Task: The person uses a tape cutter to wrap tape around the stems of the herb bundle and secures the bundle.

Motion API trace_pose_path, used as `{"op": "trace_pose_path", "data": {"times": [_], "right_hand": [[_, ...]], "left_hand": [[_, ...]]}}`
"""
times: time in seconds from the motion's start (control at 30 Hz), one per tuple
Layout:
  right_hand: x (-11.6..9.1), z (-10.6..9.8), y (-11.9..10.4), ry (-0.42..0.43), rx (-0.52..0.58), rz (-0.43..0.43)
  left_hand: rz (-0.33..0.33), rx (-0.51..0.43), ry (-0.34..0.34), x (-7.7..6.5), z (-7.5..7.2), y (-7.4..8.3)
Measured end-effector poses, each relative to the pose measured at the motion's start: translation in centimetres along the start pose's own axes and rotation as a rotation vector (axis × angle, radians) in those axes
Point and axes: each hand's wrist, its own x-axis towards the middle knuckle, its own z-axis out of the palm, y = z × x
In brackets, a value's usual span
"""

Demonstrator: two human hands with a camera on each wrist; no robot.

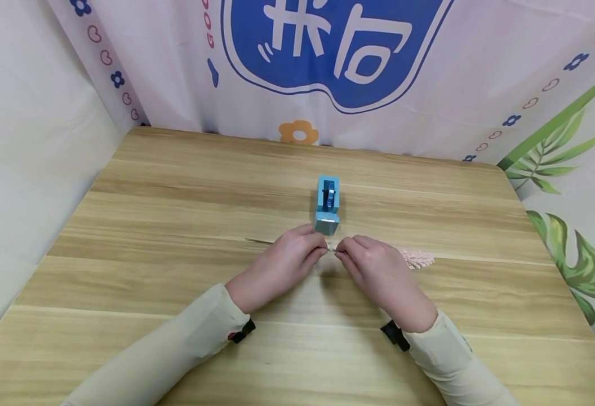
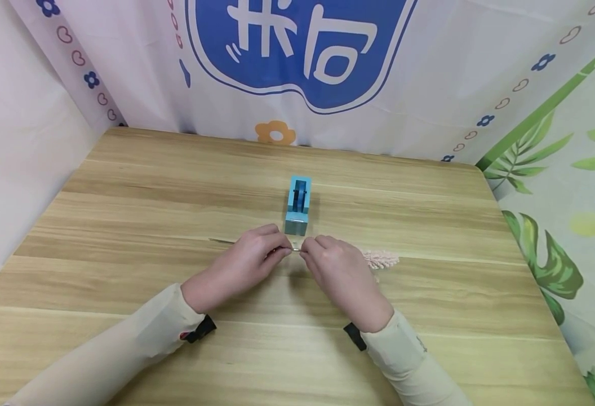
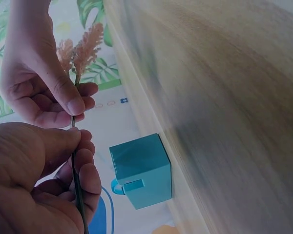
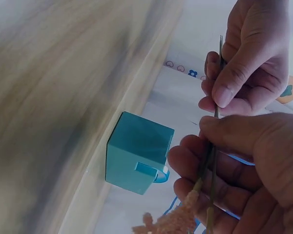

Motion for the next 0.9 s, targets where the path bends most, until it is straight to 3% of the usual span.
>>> {"op": "trace_pose_path", "data": {"times": [0.37,0.63,0.9], "right_hand": [[0.13,-0.47,0.15,-0.058,0.017,0.001],[0.21,-0.2,0.29,-0.002,0.02,-0.022],[0.1,-0.07,0.41,-0.014,-0.003,-0.021]], "left_hand": [[-0.001,0.009,0.014,0.14,0.15,-0.06],[-0.026,0.033,-0.001,0.15,0.07,0.14],[-0.04,0.032,-0.006,0.24,0.01,0.25]]}}
